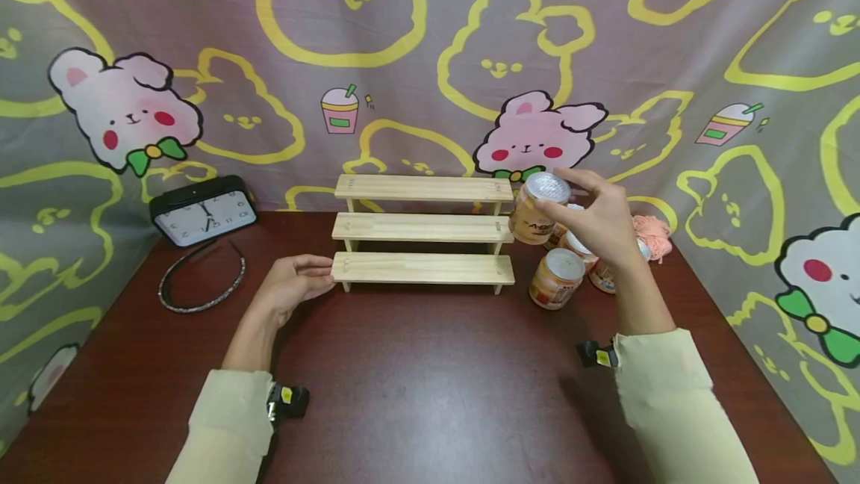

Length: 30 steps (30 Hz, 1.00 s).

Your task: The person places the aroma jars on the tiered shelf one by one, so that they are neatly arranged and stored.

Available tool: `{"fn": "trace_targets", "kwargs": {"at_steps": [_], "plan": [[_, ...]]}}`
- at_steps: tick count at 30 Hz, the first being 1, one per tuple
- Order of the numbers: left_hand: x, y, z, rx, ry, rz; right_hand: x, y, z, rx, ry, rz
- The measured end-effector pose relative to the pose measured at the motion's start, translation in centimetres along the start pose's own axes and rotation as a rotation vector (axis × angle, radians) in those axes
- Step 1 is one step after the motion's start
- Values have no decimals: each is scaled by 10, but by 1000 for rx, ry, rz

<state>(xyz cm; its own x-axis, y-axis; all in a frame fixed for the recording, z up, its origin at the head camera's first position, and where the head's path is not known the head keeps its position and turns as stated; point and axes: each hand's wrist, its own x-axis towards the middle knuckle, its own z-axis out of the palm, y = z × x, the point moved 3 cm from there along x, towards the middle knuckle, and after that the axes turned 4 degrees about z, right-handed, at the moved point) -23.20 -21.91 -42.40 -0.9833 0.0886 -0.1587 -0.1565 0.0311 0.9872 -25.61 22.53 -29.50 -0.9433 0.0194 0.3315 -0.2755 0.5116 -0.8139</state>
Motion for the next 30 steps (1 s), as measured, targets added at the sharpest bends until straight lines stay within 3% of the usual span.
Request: {"fn": "trace_targets", "kwargs": {"at_steps": [19,30], "plan": [[0,1,1,-1,-3,-15,11,-11,42,129,-33,-56],[-1,3,2,1,-13,-11,16,-15,61,106,-33,-124]]}}
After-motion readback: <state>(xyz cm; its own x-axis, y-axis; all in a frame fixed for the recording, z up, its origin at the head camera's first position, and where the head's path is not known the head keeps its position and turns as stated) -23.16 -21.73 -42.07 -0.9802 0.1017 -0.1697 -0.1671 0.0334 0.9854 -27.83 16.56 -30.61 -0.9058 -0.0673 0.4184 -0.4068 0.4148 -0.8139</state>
